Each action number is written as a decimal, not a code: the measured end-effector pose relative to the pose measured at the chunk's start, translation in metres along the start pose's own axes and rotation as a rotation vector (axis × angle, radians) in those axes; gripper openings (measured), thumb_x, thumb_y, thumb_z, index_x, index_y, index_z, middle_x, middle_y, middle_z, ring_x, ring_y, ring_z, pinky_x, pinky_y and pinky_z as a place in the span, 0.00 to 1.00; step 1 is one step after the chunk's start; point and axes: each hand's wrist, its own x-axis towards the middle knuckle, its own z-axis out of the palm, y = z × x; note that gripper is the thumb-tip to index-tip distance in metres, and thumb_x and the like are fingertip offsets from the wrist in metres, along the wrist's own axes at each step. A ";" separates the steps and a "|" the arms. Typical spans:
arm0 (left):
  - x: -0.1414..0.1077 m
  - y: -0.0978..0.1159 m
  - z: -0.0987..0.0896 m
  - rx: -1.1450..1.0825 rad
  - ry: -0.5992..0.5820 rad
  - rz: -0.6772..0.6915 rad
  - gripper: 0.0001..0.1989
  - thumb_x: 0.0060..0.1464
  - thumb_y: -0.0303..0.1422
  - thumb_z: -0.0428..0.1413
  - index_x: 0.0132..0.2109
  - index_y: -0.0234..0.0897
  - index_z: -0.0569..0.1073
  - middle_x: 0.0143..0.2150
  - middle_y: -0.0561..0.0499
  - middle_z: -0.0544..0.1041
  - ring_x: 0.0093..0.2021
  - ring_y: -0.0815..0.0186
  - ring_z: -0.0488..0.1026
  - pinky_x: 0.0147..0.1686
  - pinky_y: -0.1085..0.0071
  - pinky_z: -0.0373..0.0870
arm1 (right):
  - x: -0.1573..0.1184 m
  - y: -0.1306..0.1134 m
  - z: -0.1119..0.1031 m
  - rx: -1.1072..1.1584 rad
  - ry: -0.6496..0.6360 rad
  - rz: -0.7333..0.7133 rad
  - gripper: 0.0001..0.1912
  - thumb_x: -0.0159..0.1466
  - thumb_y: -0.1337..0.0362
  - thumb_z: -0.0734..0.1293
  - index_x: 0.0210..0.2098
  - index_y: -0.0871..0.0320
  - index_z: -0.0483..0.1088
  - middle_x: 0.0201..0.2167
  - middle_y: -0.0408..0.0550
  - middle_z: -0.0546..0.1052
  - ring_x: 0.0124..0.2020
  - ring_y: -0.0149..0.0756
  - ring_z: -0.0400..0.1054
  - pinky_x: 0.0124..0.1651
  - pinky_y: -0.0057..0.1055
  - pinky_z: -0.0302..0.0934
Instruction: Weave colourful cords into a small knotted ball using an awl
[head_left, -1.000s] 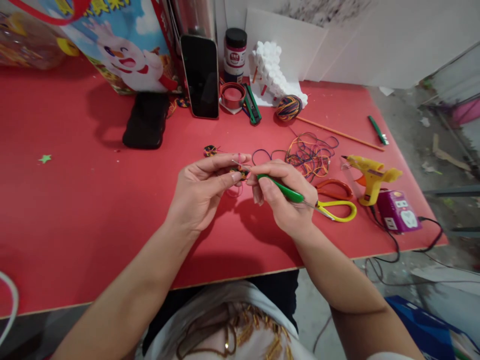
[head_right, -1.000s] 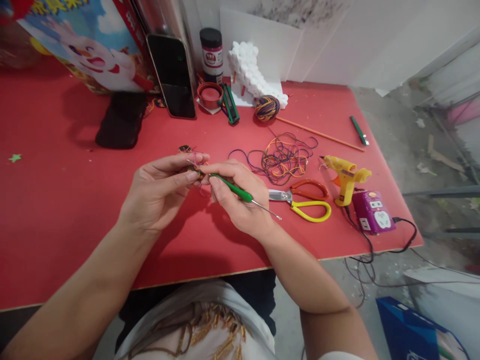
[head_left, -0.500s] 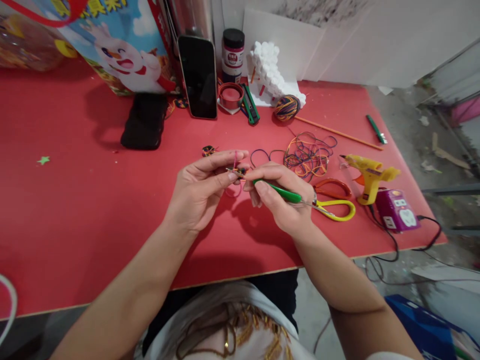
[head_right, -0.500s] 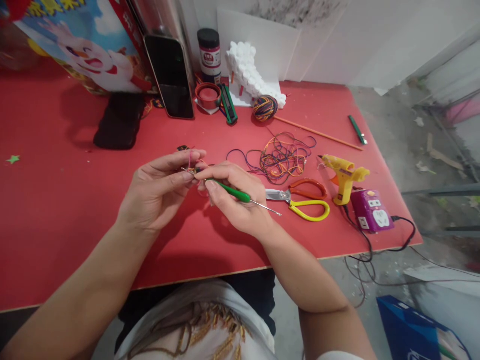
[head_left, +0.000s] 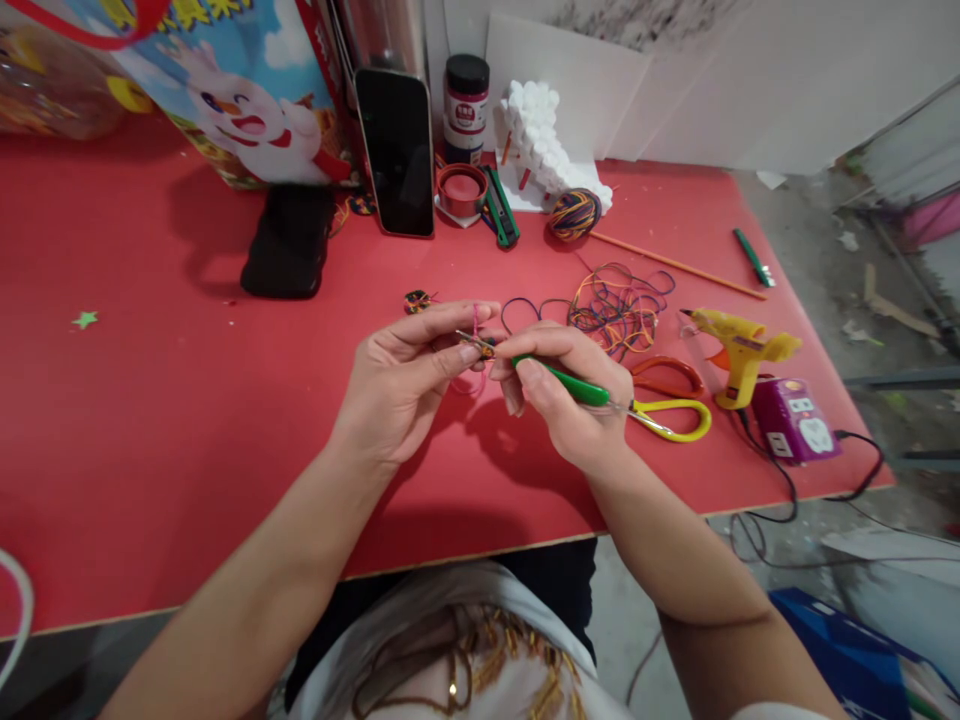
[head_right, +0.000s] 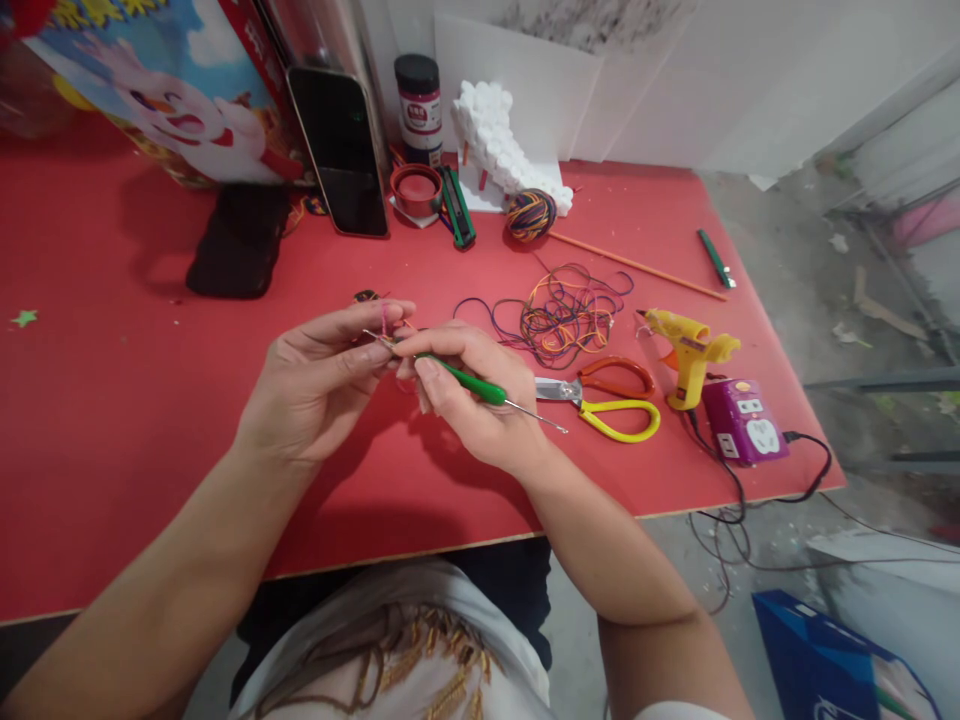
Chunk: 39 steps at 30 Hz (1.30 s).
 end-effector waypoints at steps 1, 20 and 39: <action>-0.001 0.001 0.001 -0.012 0.013 -0.013 0.13 0.48 0.27 0.75 0.43 0.42 0.89 0.51 0.47 0.88 0.42 0.65 0.85 0.40 0.71 0.83 | 0.000 0.000 0.000 -0.002 0.004 -0.004 0.09 0.74 0.68 0.69 0.51 0.58 0.80 0.38 0.47 0.82 0.28 0.26 0.75 0.34 0.28 0.74; -0.003 0.004 0.008 0.019 0.077 -0.013 0.14 0.45 0.26 0.75 0.41 0.42 0.89 0.50 0.47 0.88 0.41 0.64 0.84 0.37 0.72 0.82 | 0.000 -0.001 0.001 -0.008 0.061 0.020 0.08 0.74 0.67 0.70 0.50 0.58 0.81 0.37 0.47 0.83 0.28 0.28 0.76 0.33 0.28 0.75; -0.005 0.003 0.007 0.085 0.054 0.052 0.11 0.51 0.31 0.75 0.43 0.43 0.89 0.53 0.45 0.87 0.49 0.60 0.84 0.45 0.68 0.83 | -0.004 -0.003 -0.001 -0.158 0.031 0.029 0.11 0.75 0.67 0.69 0.55 0.55 0.77 0.40 0.46 0.84 0.32 0.30 0.79 0.35 0.29 0.74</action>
